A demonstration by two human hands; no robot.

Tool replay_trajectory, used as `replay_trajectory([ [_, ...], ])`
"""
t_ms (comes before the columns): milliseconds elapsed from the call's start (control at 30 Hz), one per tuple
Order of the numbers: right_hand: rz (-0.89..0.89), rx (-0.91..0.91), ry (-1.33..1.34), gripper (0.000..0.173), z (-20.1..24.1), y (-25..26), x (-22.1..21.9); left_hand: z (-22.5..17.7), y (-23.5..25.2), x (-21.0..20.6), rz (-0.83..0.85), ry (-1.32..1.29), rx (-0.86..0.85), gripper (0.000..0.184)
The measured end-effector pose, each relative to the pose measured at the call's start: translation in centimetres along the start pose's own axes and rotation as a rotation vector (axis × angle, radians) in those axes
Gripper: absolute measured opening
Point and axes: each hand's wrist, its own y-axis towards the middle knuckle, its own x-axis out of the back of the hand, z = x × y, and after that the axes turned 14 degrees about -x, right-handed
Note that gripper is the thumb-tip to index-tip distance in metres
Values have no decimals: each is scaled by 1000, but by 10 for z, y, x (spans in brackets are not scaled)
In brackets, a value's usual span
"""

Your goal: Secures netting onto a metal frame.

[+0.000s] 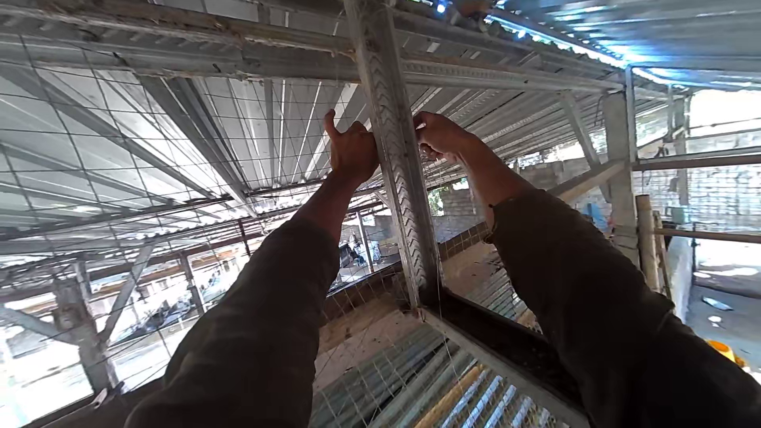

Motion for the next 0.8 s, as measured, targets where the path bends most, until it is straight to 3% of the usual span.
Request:
replay_trajectory([
  [300,33,34,6,31,11,-19,24,1,-4,14,38,-34,3,25],
  [533,-65,6,-106,30,26,-50,46,5,-11,19,-14,-45,-45,25],
  [800,-175,31,-296,32,33,-39,21,13,-17,35,-21,-154,-93,22],
])
